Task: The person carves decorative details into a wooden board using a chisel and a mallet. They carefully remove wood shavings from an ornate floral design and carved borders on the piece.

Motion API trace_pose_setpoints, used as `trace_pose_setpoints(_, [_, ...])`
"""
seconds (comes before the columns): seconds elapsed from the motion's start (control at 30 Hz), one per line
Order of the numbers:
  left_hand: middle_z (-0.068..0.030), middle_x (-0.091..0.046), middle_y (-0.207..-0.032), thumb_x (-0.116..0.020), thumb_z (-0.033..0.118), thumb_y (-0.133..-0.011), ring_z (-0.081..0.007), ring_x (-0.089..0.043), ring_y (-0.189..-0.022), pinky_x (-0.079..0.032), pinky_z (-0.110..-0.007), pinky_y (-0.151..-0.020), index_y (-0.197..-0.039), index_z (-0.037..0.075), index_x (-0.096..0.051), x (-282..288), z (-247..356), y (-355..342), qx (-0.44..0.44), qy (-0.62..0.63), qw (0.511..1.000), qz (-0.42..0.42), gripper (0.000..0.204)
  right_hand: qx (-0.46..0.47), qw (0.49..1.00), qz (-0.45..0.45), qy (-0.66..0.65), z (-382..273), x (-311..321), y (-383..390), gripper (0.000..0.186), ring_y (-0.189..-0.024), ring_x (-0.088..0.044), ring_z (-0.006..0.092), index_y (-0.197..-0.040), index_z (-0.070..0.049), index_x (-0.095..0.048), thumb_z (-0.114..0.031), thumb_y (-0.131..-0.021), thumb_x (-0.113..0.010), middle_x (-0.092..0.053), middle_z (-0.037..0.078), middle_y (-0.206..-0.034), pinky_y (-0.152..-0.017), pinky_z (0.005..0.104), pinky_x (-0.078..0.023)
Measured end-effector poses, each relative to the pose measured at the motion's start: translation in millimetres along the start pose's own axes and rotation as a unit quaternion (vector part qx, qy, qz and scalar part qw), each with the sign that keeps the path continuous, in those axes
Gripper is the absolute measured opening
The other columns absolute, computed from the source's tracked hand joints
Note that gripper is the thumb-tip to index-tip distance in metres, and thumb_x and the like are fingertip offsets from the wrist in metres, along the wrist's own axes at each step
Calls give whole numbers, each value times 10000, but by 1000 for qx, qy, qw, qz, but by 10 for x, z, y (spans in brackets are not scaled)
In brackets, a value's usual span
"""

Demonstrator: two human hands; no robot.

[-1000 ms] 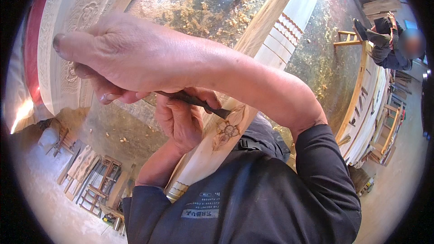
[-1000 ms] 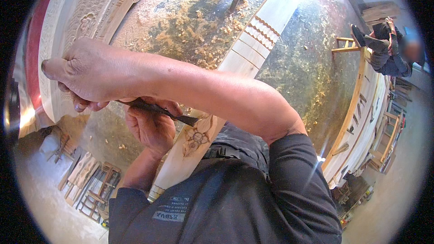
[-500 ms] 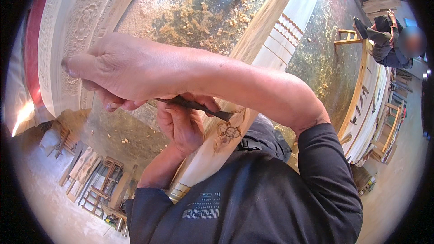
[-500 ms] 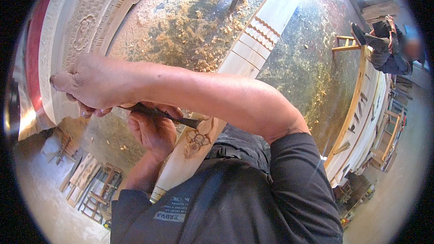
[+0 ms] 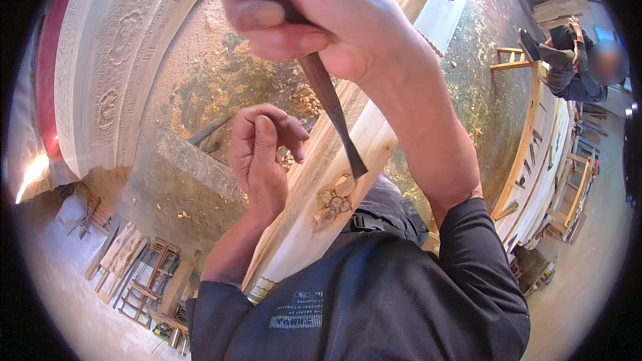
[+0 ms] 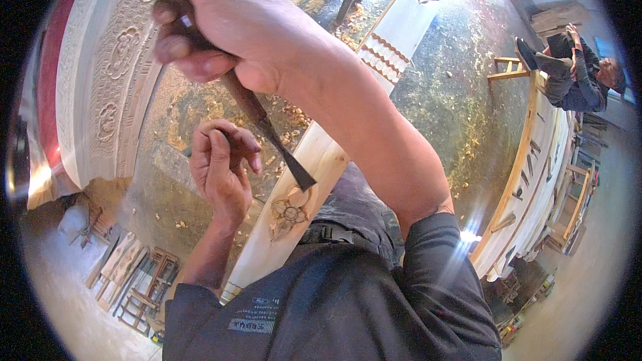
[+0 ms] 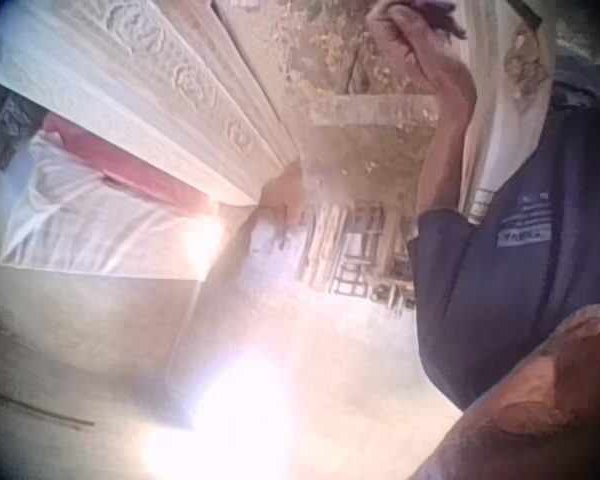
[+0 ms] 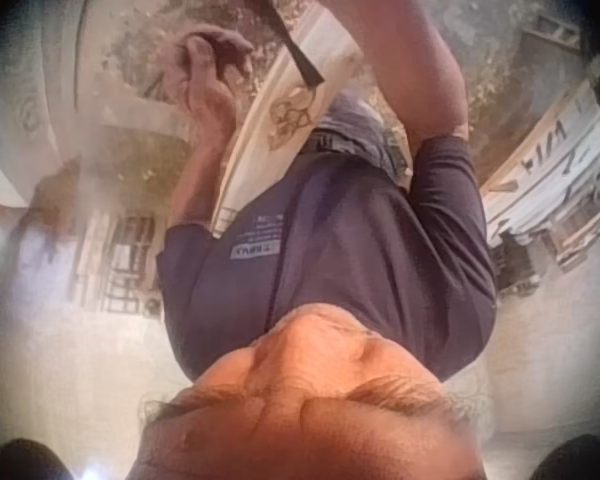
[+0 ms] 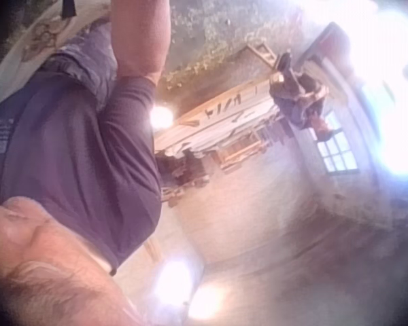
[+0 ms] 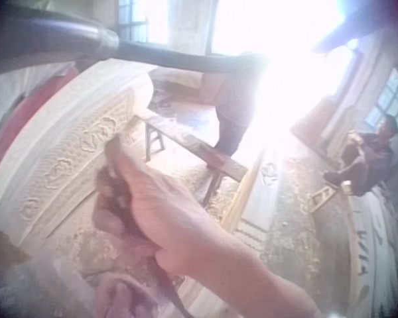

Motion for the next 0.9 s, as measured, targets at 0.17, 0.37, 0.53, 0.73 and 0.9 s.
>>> trace_pose_setpoints(0.17, [-114,-669,-909,-495,258,-1111,-124,-595,-714,-475,-258,-582,-1108,21,-584,149,16,130,-3,-91,995,-32,253,-44,994,77,-59,-203,-2,199,523,-488,-371,75,-885,-130,-485,-617,-1064,-421,-451,-19,-653,-391,238,-255])
trace_pose_setpoints(0.37, [-75,-669,-905,-537,245,-1098,-86,-557,-717,-449,-233,-643,-1132,2,-635,27,130,104,18,-96,994,-43,264,58,994,89,30,-132,53,233,530,-474,-354,78,-893,-131,-497,-629,-1058,-427,-482,1,-654,-395,248,-231])
trace_pose_setpoints(0.53, [-67,-665,-910,-522,298,-1104,-86,-567,-720,-451,-230,-653,-1162,-5,-643,-296,12,-104,81,11,992,-92,331,18,990,137,1,-64,340,98,502,-469,-353,76,-897,-127,-505,-595,-1068,-441,-502,9,-664,-404,242,-226])
trace_pose_setpoints(0.73, [-40,-623,-898,-451,427,-1111,-102,-562,-784,-417,-242,-643,-1172,3,-632,-568,-251,-222,160,177,965,-107,465,53,992,100,-51,-13,421,96,444,-506,-392,73,-913,-124,-516,-531,-1082,-467,-483,3,-681,-409,238,-235])
trace_pose_setpoints(0.9, [-34,-607,-884,-450,462,-1103,-100,-511,-766,-375,-246,-638,-1125,12,-632,-643,-279,-283,129,230,952,-154,486,71,990,107,-52,-18,401,97,418,-567,-430,69,-927,-118,-511,-503,-1087,-478,-455,-15,-724,-411,232,-237])
Point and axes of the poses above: each hand's wrist, its own y-axis away from the middle knuckle, its own x-axis out of the back of the hand, z = x × y, the point moved 6 cm from there along -y, towards the middle knuckle
